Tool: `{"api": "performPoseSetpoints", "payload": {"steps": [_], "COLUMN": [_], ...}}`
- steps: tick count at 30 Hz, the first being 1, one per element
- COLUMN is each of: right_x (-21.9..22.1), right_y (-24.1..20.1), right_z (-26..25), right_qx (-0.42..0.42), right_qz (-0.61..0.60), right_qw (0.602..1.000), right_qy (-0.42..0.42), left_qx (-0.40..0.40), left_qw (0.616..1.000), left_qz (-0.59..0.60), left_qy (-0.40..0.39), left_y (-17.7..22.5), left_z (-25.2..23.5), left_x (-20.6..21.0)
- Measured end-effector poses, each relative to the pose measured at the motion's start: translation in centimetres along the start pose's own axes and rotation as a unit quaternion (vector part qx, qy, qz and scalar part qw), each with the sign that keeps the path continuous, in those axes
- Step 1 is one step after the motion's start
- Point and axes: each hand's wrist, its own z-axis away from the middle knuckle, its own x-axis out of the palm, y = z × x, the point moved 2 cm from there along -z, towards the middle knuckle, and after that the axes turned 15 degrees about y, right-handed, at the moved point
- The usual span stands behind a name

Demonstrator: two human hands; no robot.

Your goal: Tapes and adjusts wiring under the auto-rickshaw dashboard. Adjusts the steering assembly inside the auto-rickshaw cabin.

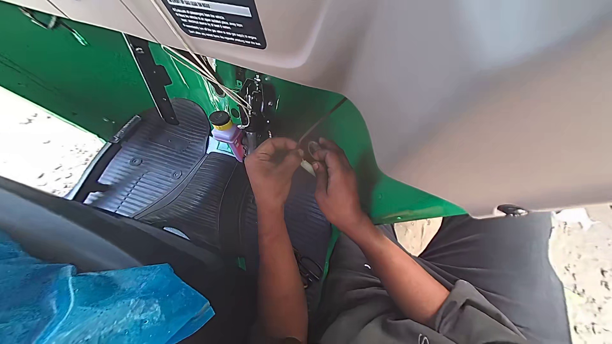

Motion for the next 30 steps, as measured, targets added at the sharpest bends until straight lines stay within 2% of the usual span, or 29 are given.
{"api": "performPoseSetpoints", "payload": {"steps": [3, 8, 14, 23, 27, 30], "right_x": [-0.5, -1.5, -2.1, -3.3, -3.5, -3.6], "right_y": [-0.3, -1.2, -1.9, -2.8, -2.5, -2.3], "right_z": [-0.1, -0.1, 0.6, 0.5, 0.3, -0.1], "right_qx": [-0.015, -0.024, -0.040, -0.094, -0.104, -0.091], "right_qz": [0.039, 0.106, 0.166, 0.237, 0.220, 0.170], "right_qw": [0.999, 0.993, 0.982, 0.962, 0.967, 0.980], "right_qy": [-0.004, -0.037, -0.076, -0.096, -0.074, -0.048], "left_qx": [-0.017, 0.005, 0.031, 0.061, 0.051, 0.012], "left_qw": [1.000, 0.994, 0.980, 0.980, 0.989, 0.996], "left_qz": [0.021, -0.110, -0.195, -0.185, -0.135, -0.062], "left_qy": [0.010, 0.014, 0.018, 0.023, -0.022, -0.070], "left_y": [-0.1, 1.2, 2.4, 3.7, 3.4, 2.8], "left_z": [-0.6, -0.2, 0.3, 1.7, 2.3, 2.4], "left_x": [0.1, 0.0, 0.4, 0.5, 0.4, 0.0]}}
